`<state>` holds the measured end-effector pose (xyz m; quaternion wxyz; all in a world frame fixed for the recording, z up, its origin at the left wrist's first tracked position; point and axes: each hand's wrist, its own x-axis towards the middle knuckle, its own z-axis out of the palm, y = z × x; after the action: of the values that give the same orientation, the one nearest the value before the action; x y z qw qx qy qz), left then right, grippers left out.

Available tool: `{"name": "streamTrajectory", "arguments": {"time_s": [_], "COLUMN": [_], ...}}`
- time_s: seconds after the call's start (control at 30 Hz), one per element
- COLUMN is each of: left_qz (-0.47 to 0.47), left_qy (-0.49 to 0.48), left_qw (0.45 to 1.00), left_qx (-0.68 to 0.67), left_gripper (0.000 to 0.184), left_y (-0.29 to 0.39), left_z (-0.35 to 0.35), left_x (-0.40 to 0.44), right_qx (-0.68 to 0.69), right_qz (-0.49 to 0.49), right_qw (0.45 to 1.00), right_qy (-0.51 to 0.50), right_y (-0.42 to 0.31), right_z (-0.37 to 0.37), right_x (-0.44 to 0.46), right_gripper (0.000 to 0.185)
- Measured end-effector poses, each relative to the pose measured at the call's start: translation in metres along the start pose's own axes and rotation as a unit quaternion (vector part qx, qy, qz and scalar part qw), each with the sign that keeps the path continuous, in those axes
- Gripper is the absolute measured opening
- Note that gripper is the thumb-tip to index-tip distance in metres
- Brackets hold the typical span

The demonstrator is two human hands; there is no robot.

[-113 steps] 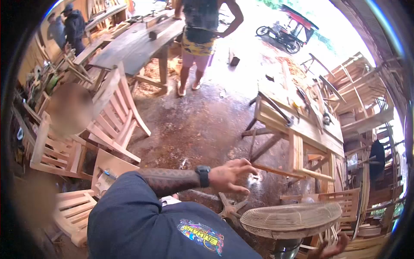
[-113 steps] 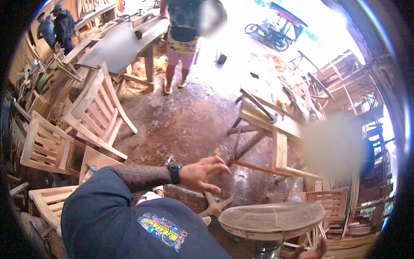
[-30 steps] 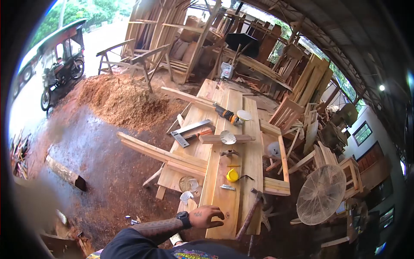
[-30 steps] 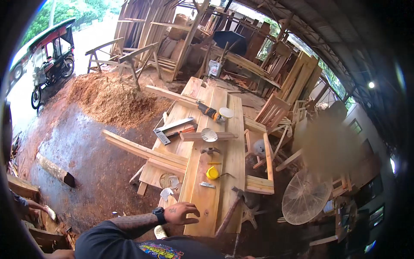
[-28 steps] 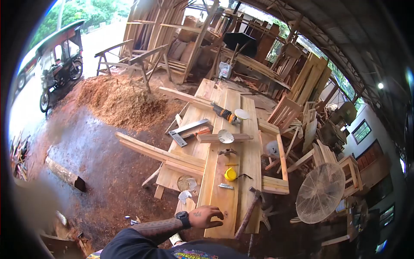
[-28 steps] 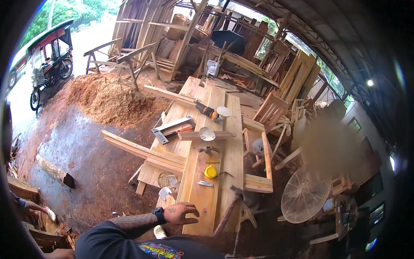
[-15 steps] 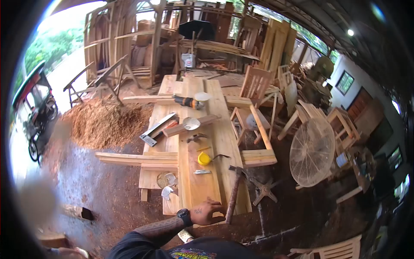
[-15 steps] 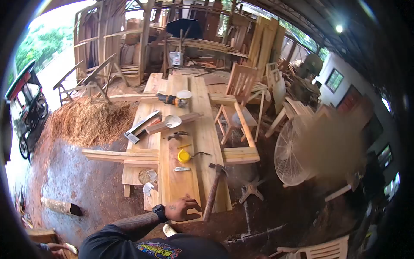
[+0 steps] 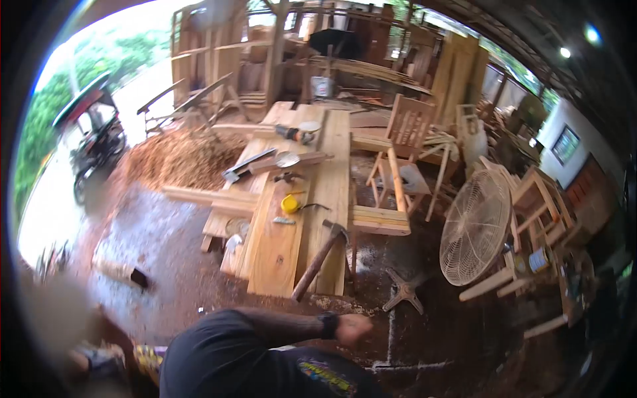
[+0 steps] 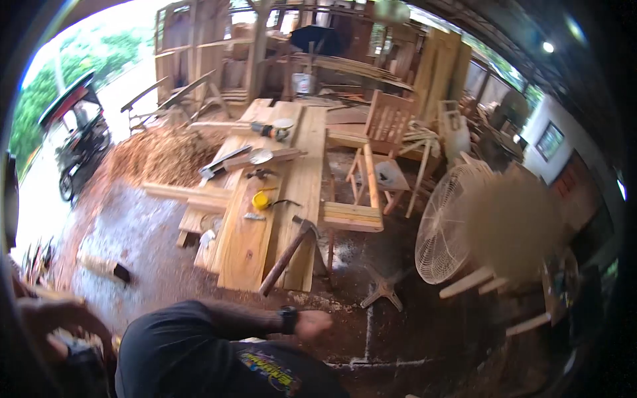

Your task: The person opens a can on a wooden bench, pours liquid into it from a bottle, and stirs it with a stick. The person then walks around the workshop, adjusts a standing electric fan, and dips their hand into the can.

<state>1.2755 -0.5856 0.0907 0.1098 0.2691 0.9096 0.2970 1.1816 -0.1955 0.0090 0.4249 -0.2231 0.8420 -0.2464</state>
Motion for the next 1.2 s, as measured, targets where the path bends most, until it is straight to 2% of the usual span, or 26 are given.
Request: {"name": "streamTrajectory", "arguments": {"time_s": [0.03, 0.17, 0.2, 0.3, 0.37, 0.43, 0.47, 0.57, 0.63, 0.7, 0.83, 0.87, 0.93, 0.97, 1.07, 1.1, 1.2], "left_qz": [0.014, 0.088, 0.159, 0.197, 0.210, 0.214, 0.202, 0.227, 0.230, 0.251, 0.317, 0.326, 0.277, 0.248, 0.309, 0.337, 0.395], "left_qy": [0.036, 0.098, 0.137, 0.094, 0.139, 0.071, -0.002, -0.036, -0.053, -0.067, -0.086, -0.090, -0.127, -0.145, -0.173, -0.187, -0.158], "left_qw": [0.998, 0.981, 0.972, 0.971, 0.954, 0.958, 0.969, 0.965, 0.957, 0.948, 0.931, 0.927, 0.942, 0.948, 0.928, 0.912, 0.875], "left_qx": [-0.039, -0.139, -0.101, -0.100, -0.164, -0.177, -0.141, -0.124, -0.169, -0.181, -0.160, -0.161, -0.143, -0.136, -0.115, -0.143, -0.232], "left_gripper": [0.028, 0.024, 0.025, 0.026, 0.024, 0.024, 0.024, 0.024, 0.026, 0.027, 0.030, 0.031, 0.028, 0.028, 0.030, 0.033, 0.034], "left_y": [-0.006, 0.093, 0.089, 0.099, 0.096, 0.102, 0.105, 0.094, 0.092, 0.094, 0.088, 0.085, 0.090, 0.095, 0.112, 0.117, 0.124], "left_z": [0.030, -0.026, -0.006, 0.002, 0.013, 0.009, 0.001, 0.008, 0.015, 0.018, 0.022, 0.022, 0.018, 0.019, 0.017, 0.012, 0.027], "left_x": [0.036, 0.093, 0.122, 0.163, 0.172, 0.190, 0.202, 0.241, 0.270, 0.303, 0.385, 0.405, 0.449, 0.467, 0.534, 0.552, 0.607], "right_qx": [-0.005, -0.020, -0.024, -0.044, -0.079, -0.120, -0.117, -0.006, 0.058, 0.122, 0.147, 0.133, 0.104, 0.155, 0.185, -0.002, 0.053], "right_qz": [0.002, 0.013, 0.012, -0.011, -0.064, -0.116, -0.119, -0.056, 0.005, 0.106, 0.145, 0.116, 0.056, 0.215, 0.291, 0.129, 0.094], "right_qw": [1.000, 1.000, 0.999, 0.999, 0.994, 0.984, 0.983, 0.994, 0.990, 0.968, 0.956, 0.963, 0.975, 0.951, 0.928, 0.978, 0.968], "right_qy": [0.001, 0.014, 0.017, 0.028, 0.043, 0.069, 0.082, 0.095, 0.125, 0.191, 0.209, 0.203, 0.189, 0.159, 0.142, 0.164, 0.226], "right_y": [0.012, 0.065, 0.080, 0.124, 0.160, 0.193, 0.207, 0.242, 0.233, 0.173, 0.174, 0.199, 0.279, 0.256, 0.244, 0.243, 0.262], "right_z": [-0.014, -0.050, -0.054, -0.063, -0.053, -0.034, -0.022, -0.009, -0.020, -0.047, -0.083, -0.083, -0.064, -0.086, -0.116, -0.126, -0.140], "right_x": [-0.002, -0.021, -0.027, -0.049, -0.072, -0.099, -0.111, -0.108, -0.105, -0.108, -0.109, -0.105, -0.096, -0.096, -0.100, -0.110, -0.106], "right_gripper": [0.035, 0.038, 0.039, 0.041, 0.043, 0.045, 0.045, 0.055, 0.055, 0.052, 0.052, 0.052, 0.054, 0.049, 0.051, 0.049, 0.041]}}
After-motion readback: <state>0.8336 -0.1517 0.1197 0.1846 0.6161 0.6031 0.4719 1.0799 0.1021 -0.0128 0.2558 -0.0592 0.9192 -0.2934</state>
